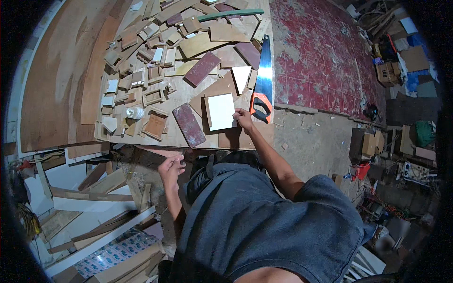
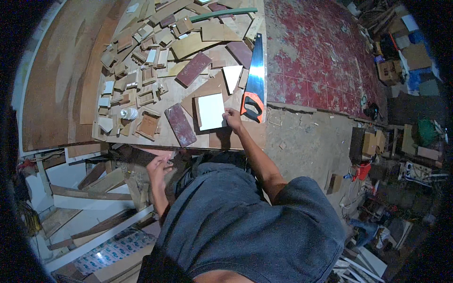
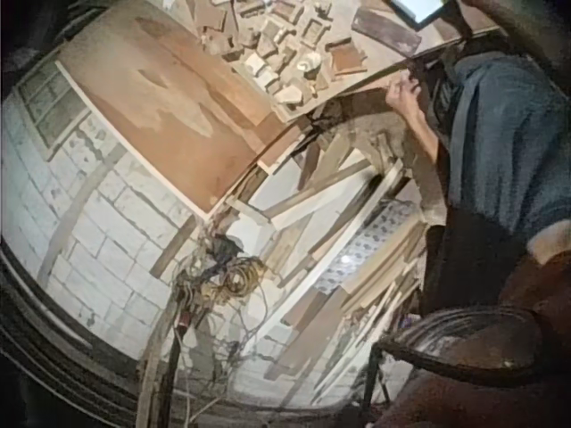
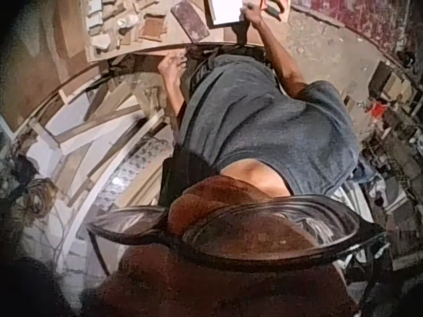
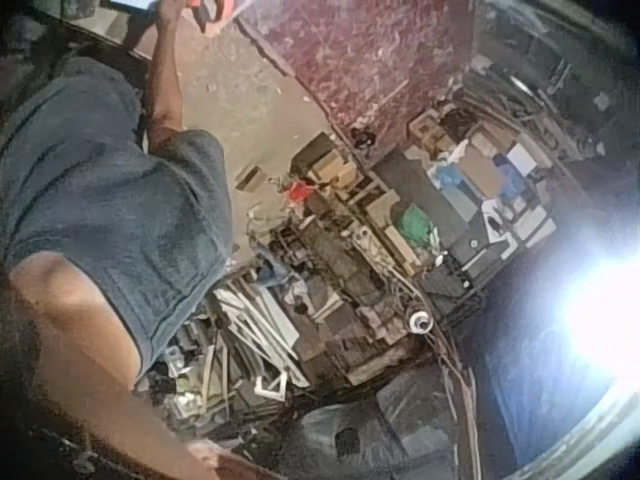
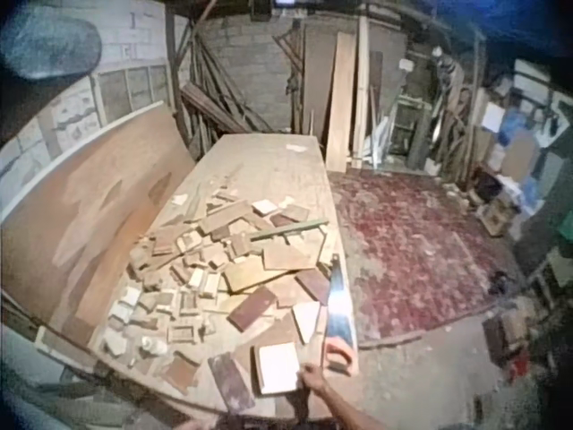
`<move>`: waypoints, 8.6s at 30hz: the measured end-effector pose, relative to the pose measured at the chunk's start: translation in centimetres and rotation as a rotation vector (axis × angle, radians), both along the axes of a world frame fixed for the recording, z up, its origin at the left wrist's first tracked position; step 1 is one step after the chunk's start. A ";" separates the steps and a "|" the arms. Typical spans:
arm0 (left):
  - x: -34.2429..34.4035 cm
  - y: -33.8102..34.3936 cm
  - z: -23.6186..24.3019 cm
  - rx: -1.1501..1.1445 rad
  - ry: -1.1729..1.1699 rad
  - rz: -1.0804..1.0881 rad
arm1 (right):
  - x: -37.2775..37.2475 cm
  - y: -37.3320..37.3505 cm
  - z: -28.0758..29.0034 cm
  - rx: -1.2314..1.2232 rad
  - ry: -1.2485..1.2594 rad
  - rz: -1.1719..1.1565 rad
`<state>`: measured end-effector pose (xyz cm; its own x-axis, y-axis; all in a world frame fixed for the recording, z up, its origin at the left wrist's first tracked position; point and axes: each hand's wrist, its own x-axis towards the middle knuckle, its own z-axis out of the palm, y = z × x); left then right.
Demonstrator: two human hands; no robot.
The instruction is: The recorder assembles small wood pieces with glue and then uses a hand saw to cut a piece of plywood on a workbench.
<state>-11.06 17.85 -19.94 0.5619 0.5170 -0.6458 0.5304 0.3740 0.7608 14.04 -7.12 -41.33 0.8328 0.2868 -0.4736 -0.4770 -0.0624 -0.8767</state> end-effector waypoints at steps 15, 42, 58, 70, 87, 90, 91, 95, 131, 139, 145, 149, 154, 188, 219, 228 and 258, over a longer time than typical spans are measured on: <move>-3.3 -4.8 0.6 -0.024 0.012 0.131 | 1.8 2.1 0.9 -0.477 -0.318 0.246; 2.1 -1.1 -5.6 0.034 0.048 -0.430 | -11.0 -10.7 5.6 -1.176 -0.580 0.260; 0.1 -6.0 -3.9 0.112 0.257 -0.571 | -8.5 -21.7 -3.9 -0.917 -0.013 -0.048; 1.4 -9.2 -6.9 0.076 0.250 -0.500 | -8.5 -25.7 2.5 -0.132 0.507 0.222; 4.7 -10.3 -10.4 0.009 0.318 -0.601 | -10.8 -30.2 4.0 0.017 0.550 0.262; 5.9 -10.8 -9.3 0.024 0.322 -0.617 | -10.7 -31.2 5.6 0.034 0.524 0.229; 6.1 -10.8 -9.0 0.026 0.306 -0.604 | -10.5 -31.5 6.2 0.037 0.515 0.223; 7.1 -10.6 -9.2 0.087 0.193 -0.665 | -10.0 -32.3 8.4 0.065 0.501 0.198; 12.0 -8.2 14.0 0.116 -0.713 -0.307 | -7.4 -22.7 29.2 0.153 -0.165 -0.028; 11.4 -7.2 14.6 0.165 -0.749 -0.257 | -7.4 -20.9 31.1 0.196 -0.176 -0.002; 11.0 -6.8 15.5 0.185 -0.770 -0.311 | -7.6 -20.4 31.1 0.196 -0.248 -0.012; 10.9 -7.0 15.9 0.187 -0.782 -0.312 | -7.7 -20.0 30.9 0.192 -0.254 -0.032; 11.3 -7.2 14.6 0.302 -0.897 -0.285 | -8.2 -19.4 30.4 0.190 -0.210 -0.053; 13.9 -9.8 13.0 -0.184 -0.696 0.167 | -7.7 -16.7 36.5 0.540 -0.384 -0.008; 13.1 -10.6 13.7 -0.017 -0.847 0.193 | -6.4 -24.5 31.4 -0.786 -0.501 -0.073; 13.4 -14.5 13.5 0.257 -0.999 0.090 | -4.8 -17.8 34.0 -0.104 -0.538 -0.282; 14.4 -19.7 12.2 0.371 -0.828 -0.089 | -9.4 -11.7 32.3 -0.449 -1.083 0.201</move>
